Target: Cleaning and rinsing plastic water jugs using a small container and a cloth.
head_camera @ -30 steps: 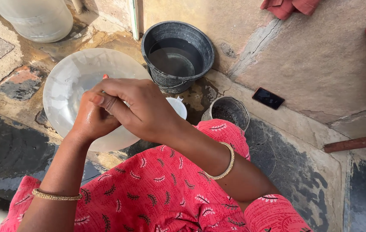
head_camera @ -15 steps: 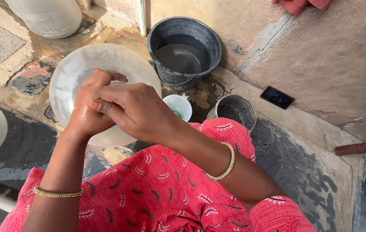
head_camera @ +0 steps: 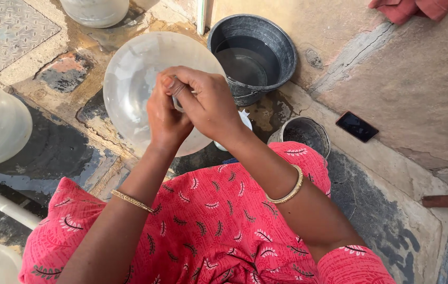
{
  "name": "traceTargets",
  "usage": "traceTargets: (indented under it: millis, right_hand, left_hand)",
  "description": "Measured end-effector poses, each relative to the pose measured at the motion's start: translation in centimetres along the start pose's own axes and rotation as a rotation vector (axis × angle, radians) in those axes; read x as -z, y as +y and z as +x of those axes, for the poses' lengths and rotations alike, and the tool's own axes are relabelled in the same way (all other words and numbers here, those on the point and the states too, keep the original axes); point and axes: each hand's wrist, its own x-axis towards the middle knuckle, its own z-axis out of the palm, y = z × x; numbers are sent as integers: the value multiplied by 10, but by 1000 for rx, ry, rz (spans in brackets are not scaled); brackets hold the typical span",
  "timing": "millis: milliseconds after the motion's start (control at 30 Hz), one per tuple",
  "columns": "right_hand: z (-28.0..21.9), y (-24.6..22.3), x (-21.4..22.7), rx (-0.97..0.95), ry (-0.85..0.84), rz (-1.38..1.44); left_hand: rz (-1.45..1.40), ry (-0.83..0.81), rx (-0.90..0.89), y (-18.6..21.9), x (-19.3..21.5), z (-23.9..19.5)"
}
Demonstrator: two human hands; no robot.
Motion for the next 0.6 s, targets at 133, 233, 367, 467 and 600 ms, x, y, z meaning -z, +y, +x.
traceTargets:
  millis: [133,233,367,467,600]
  right_hand:
    - [-4,-44,36,37,-9,23]
    - [-12,-66,45,90,-20,-37]
    - [-6,-27,20,93,-41,-52]
    - [-5,-39,21,14,-29,-97]
    - [-15,-64,32,106,22,-95]
  left_hand:
    - [-63,-280,80,10,24,31]
    - [-126,-442,46,13,36,42]
    - [-151,-355,-33,16,29,29]
    - [-144,-227,-88,19,23,24]
    - [-63,-188,-88,19,28,28]
